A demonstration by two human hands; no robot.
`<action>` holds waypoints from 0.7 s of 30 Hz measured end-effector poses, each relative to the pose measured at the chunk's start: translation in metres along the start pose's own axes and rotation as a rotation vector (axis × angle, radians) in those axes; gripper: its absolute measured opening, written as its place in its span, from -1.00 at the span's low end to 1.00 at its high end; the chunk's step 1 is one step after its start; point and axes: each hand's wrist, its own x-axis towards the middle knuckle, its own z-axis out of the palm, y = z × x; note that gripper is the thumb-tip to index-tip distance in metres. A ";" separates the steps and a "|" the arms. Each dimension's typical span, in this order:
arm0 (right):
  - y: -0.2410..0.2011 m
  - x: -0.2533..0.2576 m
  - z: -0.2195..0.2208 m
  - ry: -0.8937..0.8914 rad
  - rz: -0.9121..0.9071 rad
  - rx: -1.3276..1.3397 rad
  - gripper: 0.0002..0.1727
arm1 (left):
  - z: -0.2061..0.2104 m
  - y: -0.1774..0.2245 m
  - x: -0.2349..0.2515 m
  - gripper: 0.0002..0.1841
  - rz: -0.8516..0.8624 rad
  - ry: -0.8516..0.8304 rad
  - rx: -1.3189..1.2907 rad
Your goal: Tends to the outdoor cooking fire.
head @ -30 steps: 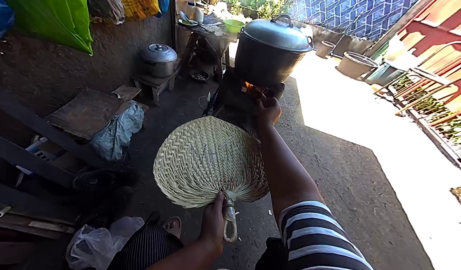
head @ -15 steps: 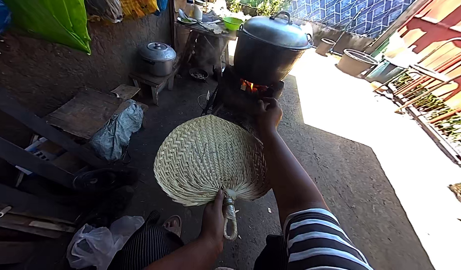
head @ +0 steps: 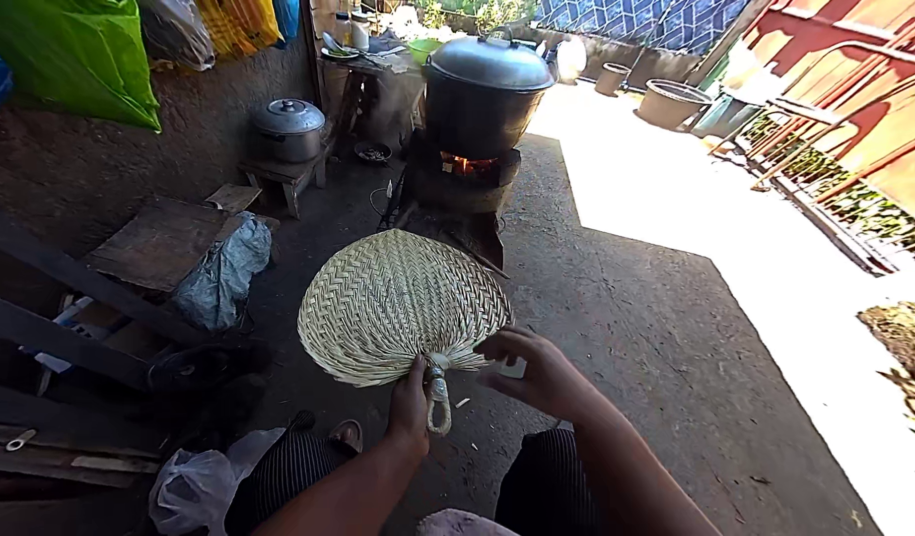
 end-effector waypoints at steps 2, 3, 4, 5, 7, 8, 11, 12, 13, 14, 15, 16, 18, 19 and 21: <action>-0.012 -0.029 0.022 -0.022 0.161 0.110 -0.59 | 0.003 -0.004 0.000 -0.53 0.014 -0.006 0.014; -0.016 -0.038 0.028 -0.137 0.284 0.195 -0.50 | 0.004 -0.006 0.000 -0.53 0.026 -0.015 0.024; -0.016 -0.044 0.036 -0.247 0.396 0.304 -0.45 | 0.005 -0.007 -0.001 -0.53 0.034 -0.021 0.027; -0.013 -0.049 0.047 -0.303 0.482 0.450 -0.42 | 0.007 -0.008 -0.002 -0.53 0.037 -0.028 0.035; -0.004 -0.058 0.076 -0.200 0.627 0.831 -0.44 | 0.010 -0.011 -0.008 -0.53 0.031 -0.040 0.067; -0.003 -0.061 0.089 -0.090 0.687 1.020 -0.44 | 0.010 -0.014 -0.011 -0.53 0.017 -0.058 0.084; -0.007 -0.055 0.109 0.144 0.792 1.342 -0.42 | 0.012 -0.027 -0.016 -0.51 -0.048 -0.111 0.114; -0.009 -0.051 0.112 0.186 0.819 1.393 -0.40 | 0.012 -0.030 -0.017 -0.50 -0.064 -0.130 0.111; -0.013 -0.047 0.113 0.216 0.854 1.436 -0.40 | 0.014 -0.032 -0.018 -0.52 -0.075 -0.140 0.105; -0.018 -0.043 0.113 0.233 0.881 1.469 -0.43 | 0.016 -0.033 -0.019 -0.53 -0.082 -0.155 0.102; -0.025 -0.039 0.113 0.246 0.892 1.482 -0.48 | 0.017 -0.032 -0.020 -0.52 -0.083 -0.174 0.109; -0.033 -0.034 0.113 0.277 0.889 1.470 -0.53 | 0.018 -0.031 -0.021 -0.50 -0.071 -0.191 0.127; -0.046 -0.028 0.112 0.395 0.812 1.381 -0.62 | 0.019 -0.025 -0.025 -0.48 0.025 -0.233 0.160; -0.050 -0.028 0.112 0.447 0.719 1.319 -0.60 | 0.019 -0.023 -0.027 -0.49 0.104 -0.254 0.156; -0.052 -0.030 0.112 0.492 0.558 1.234 -0.56 | 0.018 -0.020 -0.030 -0.53 0.195 -0.324 0.086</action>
